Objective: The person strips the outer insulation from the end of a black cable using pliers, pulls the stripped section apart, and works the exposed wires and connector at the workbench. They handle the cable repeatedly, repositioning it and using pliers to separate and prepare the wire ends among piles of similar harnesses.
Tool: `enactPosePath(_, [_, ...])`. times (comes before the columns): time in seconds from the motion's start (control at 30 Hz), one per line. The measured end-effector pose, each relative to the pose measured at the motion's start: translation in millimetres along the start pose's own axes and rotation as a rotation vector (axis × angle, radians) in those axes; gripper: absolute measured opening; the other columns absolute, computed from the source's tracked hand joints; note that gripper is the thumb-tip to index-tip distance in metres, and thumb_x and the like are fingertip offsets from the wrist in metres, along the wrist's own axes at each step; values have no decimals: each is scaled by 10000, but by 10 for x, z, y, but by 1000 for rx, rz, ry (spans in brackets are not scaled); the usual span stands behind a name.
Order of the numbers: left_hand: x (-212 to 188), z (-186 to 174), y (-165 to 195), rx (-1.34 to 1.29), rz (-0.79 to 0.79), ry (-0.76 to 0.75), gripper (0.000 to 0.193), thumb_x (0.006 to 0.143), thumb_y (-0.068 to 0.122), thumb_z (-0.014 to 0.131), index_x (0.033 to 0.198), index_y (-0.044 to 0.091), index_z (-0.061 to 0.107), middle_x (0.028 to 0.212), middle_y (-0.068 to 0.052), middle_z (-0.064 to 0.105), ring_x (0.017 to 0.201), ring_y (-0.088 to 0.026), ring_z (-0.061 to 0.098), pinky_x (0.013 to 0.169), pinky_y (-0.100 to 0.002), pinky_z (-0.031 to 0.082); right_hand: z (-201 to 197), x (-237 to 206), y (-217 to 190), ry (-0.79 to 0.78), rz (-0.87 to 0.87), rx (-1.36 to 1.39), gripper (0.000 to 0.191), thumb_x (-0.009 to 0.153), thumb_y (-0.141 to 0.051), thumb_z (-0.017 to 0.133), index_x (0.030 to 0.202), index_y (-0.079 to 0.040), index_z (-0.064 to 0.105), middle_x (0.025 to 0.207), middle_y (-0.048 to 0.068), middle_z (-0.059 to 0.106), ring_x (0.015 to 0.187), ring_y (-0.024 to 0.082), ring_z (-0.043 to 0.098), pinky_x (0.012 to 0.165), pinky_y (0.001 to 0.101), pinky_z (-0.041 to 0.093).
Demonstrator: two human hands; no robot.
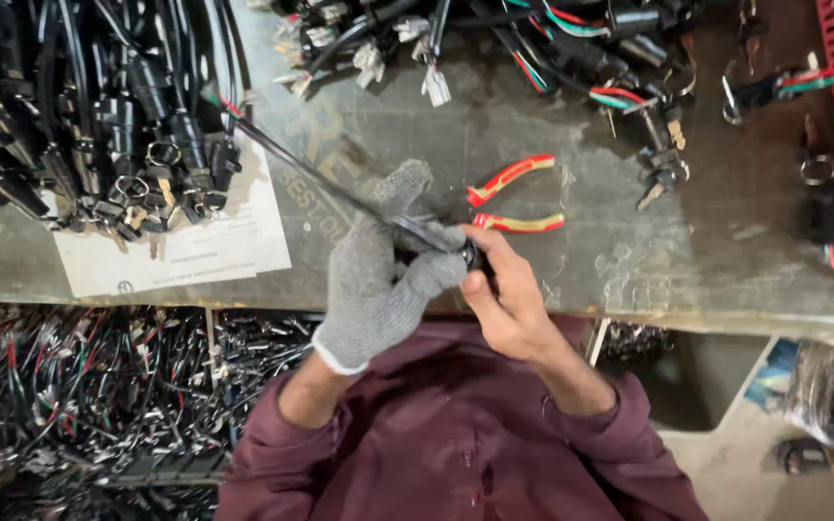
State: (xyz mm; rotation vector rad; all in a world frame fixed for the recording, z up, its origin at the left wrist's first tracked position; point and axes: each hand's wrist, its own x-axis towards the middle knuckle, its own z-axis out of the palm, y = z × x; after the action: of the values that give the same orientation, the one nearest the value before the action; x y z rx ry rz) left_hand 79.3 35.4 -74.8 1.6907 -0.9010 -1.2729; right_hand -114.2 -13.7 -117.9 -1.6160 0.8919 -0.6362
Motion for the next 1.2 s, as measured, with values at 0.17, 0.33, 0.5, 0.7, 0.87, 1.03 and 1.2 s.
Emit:
enactPosePath(0.17, [-52,204,-31,450,594,128,413,959,208,769,1306,54,607,1160,-146,674,1056,-359,629,908,-428,489,-48,46,139,31,83,249,366,1069,-233,529,1316,31,585,1014,-24,560,904,85,470,801,239,412])
enactPosePath(0.33, [45,156,20,392,653,127,582,963,336,720,1404,1,539,1213,-196,631,1124,-389,592,1004,-451,471,-111,-6,191,-65,229,375,255,1009,-177,546,1113,30,653,882,-58,519,796,58,414,691,235,335])
enactPosePath(0.5, [82,61,29,258,760,-175,403,981,234,712,1348,82,642,1347,-122,687,1296,-347,638,1171,-425,428,-90,-44,197,-101,125,241,278,970,-172,530,1128,16,660,809,-44,545,752,66,462,651,288,413])
enactPosePath(0.7, [121,-52,11,80,516,-329,136,956,212,752,1049,112,746,1221,-66,759,1168,-239,703,1023,-314,530,-138,-28,264,-349,161,241,188,1034,-177,590,1019,2,646,763,-12,561,714,76,430,611,284,412])
enactPosePath(0.87, [96,-142,-63,-144,689,-416,323,793,177,858,1074,52,759,1185,-66,731,1276,-292,606,1179,-467,419,-95,-122,339,-615,405,997,703,947,-180,612,1576,-41,329,1426,12,569,1097,105,557,881,297,495])
enactPosePath(1.03, [51,23,-117,-371,527,-399,184,876,87,773,1052,40,749,1130,-63,732,1215,-245,601,1077,-399,482,72,-286,582,-577,380,1138,784,997,-228,640,1636,-62,218,1569,35,450,1290,148,515,1031,325,470])
enactPosePath(1.2, [78,99,9,-405,352,-344,149,956,88,720,1083,10,716,1151,-75,705,1158,-258,625,1004,-379,516,148,-348,797,-177,-7,578,511,1109,-172,546,1573,6,429,1499,82,542,1369,176,529,1177,330,432])
